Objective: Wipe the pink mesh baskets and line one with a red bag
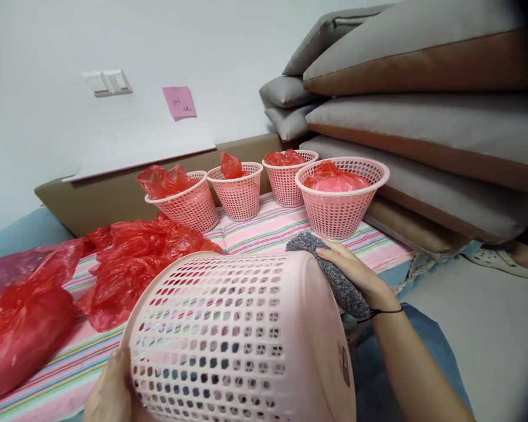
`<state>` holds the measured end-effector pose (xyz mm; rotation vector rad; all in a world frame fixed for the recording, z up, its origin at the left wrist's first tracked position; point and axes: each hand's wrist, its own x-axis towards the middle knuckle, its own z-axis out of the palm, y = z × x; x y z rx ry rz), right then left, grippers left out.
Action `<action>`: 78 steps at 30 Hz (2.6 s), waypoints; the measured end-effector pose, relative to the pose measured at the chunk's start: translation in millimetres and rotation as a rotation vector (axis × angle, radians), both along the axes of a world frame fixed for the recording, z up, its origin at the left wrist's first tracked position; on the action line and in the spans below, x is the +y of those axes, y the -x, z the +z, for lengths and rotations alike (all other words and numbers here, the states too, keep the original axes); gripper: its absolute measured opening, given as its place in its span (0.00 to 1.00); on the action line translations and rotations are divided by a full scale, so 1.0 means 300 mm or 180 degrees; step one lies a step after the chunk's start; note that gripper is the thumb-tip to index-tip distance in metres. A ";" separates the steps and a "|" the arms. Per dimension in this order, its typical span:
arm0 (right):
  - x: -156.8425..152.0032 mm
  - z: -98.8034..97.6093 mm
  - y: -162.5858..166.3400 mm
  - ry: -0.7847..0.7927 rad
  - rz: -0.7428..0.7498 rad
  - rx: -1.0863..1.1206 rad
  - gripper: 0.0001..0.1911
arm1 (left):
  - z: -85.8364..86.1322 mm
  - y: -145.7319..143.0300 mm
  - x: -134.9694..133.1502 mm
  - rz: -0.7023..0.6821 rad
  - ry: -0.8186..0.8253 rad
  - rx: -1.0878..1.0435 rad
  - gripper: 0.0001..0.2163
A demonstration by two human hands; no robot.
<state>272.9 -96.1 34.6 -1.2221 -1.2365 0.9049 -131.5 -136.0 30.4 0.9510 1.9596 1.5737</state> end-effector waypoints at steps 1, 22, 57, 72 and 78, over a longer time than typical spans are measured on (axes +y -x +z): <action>0.004 0.012 -0.004 -0.0105 0.0060 -0.0135 0.24 | 0.019 -0.015 -0.007 0.0064 0.0219 -0.0103 0.25; -0.017 0.062 0.057 -0.1194 0.0487 -0.1889 0.21 | 0.045 -0.180 0.002 0.0063 -0.0113 -0.0061 0.18; -0.067 -0.293 0.016 -0.1608 -0.1187 -0.2082 0.20 | 0.056 -0.248 0.168 -0.2473 0.0048 -0.0856 0.35; 0.147 -0.215 0.032 -0.1075 -0.1101 -0.1246 0.20 | -0.063 -0.260 0.129 -0.1771 -0.0486 -0.0139 0.35; 0.247 -0.162 0.043 -0.0760 -0.0542 -0.1129 0.18 | -0.202 -0.135 -0.003 -0.1632 0.0228 -0.0124 0.28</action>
